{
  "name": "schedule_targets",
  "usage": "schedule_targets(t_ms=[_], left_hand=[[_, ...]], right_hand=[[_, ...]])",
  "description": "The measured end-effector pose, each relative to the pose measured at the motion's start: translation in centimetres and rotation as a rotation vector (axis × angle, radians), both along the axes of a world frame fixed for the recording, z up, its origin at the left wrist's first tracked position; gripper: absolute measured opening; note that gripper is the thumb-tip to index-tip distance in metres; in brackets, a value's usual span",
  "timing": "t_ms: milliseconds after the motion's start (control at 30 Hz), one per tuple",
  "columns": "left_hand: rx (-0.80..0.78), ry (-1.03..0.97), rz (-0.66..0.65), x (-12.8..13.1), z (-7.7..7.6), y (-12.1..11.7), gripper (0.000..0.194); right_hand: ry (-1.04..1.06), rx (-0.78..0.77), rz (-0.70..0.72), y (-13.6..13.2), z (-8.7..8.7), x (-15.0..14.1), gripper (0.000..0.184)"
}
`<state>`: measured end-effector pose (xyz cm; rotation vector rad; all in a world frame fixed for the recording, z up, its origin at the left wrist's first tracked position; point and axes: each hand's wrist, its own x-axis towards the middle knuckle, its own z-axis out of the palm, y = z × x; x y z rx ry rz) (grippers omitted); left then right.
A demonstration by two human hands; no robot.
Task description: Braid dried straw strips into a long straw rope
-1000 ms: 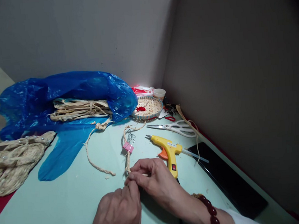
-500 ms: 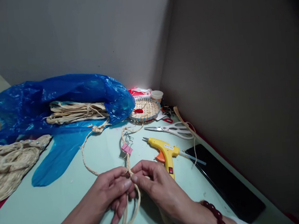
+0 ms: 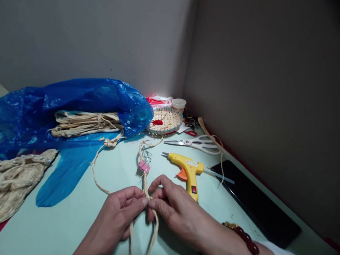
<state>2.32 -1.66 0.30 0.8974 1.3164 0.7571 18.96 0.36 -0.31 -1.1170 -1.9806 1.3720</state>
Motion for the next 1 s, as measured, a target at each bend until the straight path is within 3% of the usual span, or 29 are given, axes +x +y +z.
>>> schedule_targets(t_ms=[133,267,433,633,733,800,867,1000], left_hand=[[-0.026,0.025,0.060,0.1,-0.2,-0.1,0.033],[0.075,0.138,0.015,-0.2,-0.8,-0.1,0.028],[0.164,0.208,0.001,-0.2,-0.9,-0.3,0.028],[-0.046,0.001,0.044,0.0,-0.4,-0.8,0.025],[-0.037,-0.080,0.056,0.0,-0.4,-0.9,0.028],[-0.041,-0.052,0.066,-0.2,-0.4,-0.8,0.029],[-0.052,-0.011,0.082,-0.3,-0.2,-0.8,0.030],[-0.048,-0.017,0.070,-0.3,0.2,-0.9,0.030]], right_hand=[[-0.247,0.153,0.041,-0.3,1.8,0.5,0.014],[-0.384,0.336,0.029,-0.7,2.3,0.5,0.024],[-0.364,0.578,0.034,-1.5,0.8,-0.3,0.019],[-0.384,0.934,0.157,-2.3,-1.1,-1.2,0.013],[-0.395,1.053,0.193,-2.4,-2.0,-1.4,0.020],[-0.383,1.101,0.188,-2.3,-1.9,-1.4,0.023],[-0.356,1.095,0.152,-2.0,-1.0,-1.1,0.016],[-0.201,0.886,-0.089,-1.1,2.2,0.1,0.013]])
